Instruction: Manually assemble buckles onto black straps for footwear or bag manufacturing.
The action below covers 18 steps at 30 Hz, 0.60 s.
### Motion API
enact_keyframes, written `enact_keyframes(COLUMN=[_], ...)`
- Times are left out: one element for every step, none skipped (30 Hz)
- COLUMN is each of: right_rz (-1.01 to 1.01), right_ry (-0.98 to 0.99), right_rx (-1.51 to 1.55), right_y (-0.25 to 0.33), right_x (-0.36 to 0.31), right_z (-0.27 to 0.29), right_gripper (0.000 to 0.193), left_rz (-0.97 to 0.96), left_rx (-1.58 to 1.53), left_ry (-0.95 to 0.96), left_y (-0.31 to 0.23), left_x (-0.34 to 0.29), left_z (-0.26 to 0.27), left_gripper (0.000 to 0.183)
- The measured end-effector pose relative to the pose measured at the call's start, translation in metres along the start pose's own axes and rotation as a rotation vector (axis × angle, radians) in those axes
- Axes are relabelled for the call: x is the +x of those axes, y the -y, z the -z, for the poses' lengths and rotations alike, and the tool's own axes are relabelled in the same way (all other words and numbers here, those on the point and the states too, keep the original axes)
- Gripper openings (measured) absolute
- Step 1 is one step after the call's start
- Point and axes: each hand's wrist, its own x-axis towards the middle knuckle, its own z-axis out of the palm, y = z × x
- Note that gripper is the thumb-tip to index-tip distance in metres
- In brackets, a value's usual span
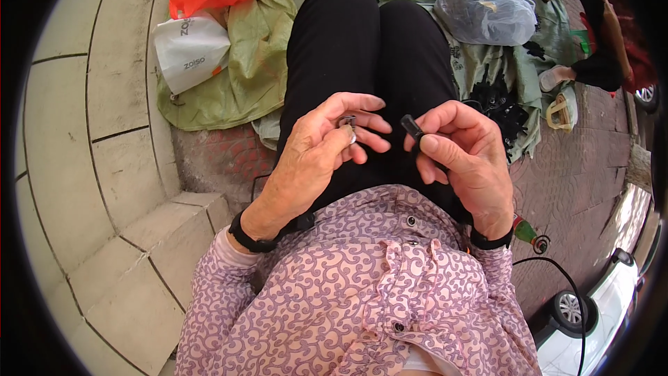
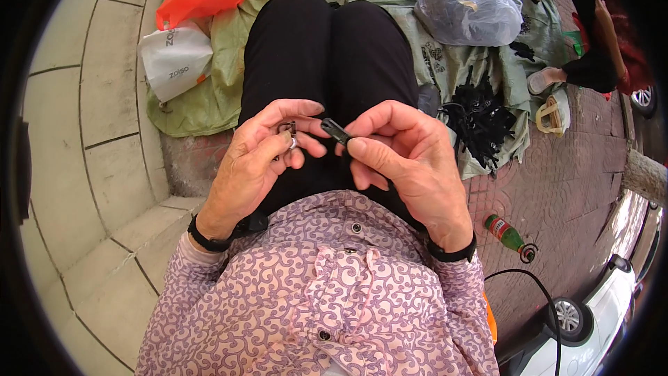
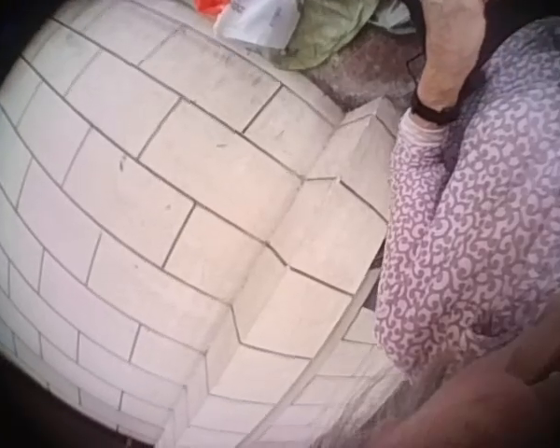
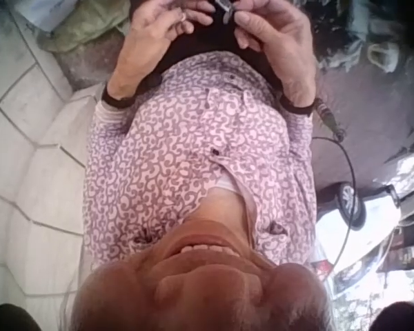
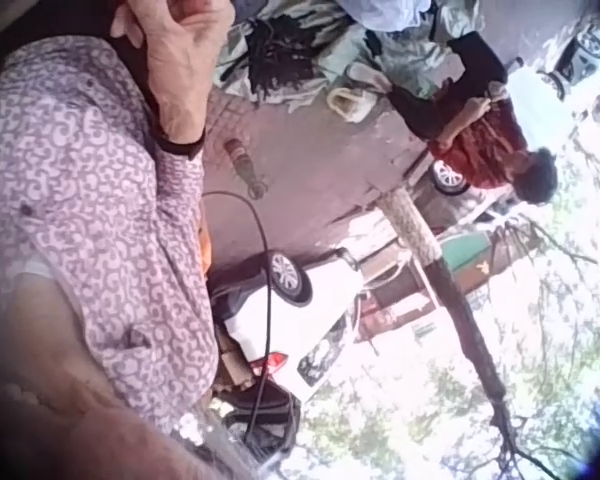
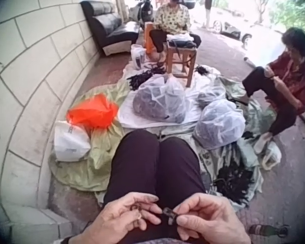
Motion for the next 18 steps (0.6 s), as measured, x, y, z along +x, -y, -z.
enact_keyframes(right_rz=[0.004,0.008,0.023,0.017,0.058,0.098,0.096,0.094,0.118,0.142,0.139,0.246,0.353,0.350,0.455,0.559,0.479,0.419], right_ry=[-0.040,-0.079,-0.094,-0.085,-0.106,-0.129,-0.120,-0.119,-0.138,-0.159,-0.162,-0.146,-0.130,-0.133,-0.084,-0.030,-0.004,0.013], right_rx=[-0.067,-0.132,-0.166,-0.158,-0.226,-0.294,-0.293,-0.289,-0.305,-0.321,-0.318,-0.422,-0.526,-0.526,-0.748,-0.971,-0.828,-0.807], right_y=[0.002,0.002,0.002,0.001,0.000,-0.001,0.000,0.000,-0.001,-0.002,-0.005,-0.010,-0.012,-0.011,-0.007,-0.006,-0.011,-0.009], right_x=[0.000,-0.001,0.000,0.000,0.000,0.000,-0.001,-0.001,-0.001,0.000,0.001,0.005,0.008,0.012,0.015,0.017,0.016,0.015], right_z=[0.001,0.002,0.002,0.001,0.000,-0.001,-0.003,-0.004,-0.006,-0.008,-0.009,-0.009,-0.010,-0.011,-0.012,-0.014,-0.019,-0.021], right_gripper=[0.007,0.007,0.007,0.007,0.007,0.007,0.007,0.007,0.007,0.007,0.007,0.008,0.010,0.010,0.012,0.015,0.017,0.015], left_rz=[0.003,0.024,0.044,0.047,0.071,0.095,0.085,0.089,0.087,0.086,0.091,0.113,0.135,0.138,0.119,0.098,0.080,0.083], left_rx=[0.002,-0.067,-0.136,-0.133,-0.187,-0.241,-0.227,-0.225,-0.201,-0.177,-0.176,-0.149,-0.122,-0.124,-0.010,0.104,0.181,0.179], left_ry=[-0.011,0.019,0.048,0.035,0.062,0.089,0.082,0.079,0.070,0.062,0.062,0.066,0.071,0.072,0.075,0.079,0.070,0.073], left_y=[-0.002,-0.005,-0.006,-0.007,-0.007,-0.008,-0.005,-0.005,-0.005,-0.006,-0.007,-0.008,-0.008,-0.006,-0.005,-0.003,-0.007,-0.006], left_x=[0.000,0.000,0.001,0.000,0.000,0.001,0.002,0.002,0.002,0.003,0.003,0.003,0.004,0.004,0.004,0.004,0.005,0.005], left_z=[-0.002,-0.005,-0.007,-0.007,-0.007,-0.008,-0.007,-0.008,-0.008,-0.009,-0.010,-0.011,-0.012,-0.013,-0.013,-0.014,-0.019,-0.018], left_gripper=[0.039,0.040,0.042,0.042,0.043,0.043,0.043,0.043,0.043,0.044,0.044,0.047,0.050,0.050,0.054,0.059,0.064,0.064])
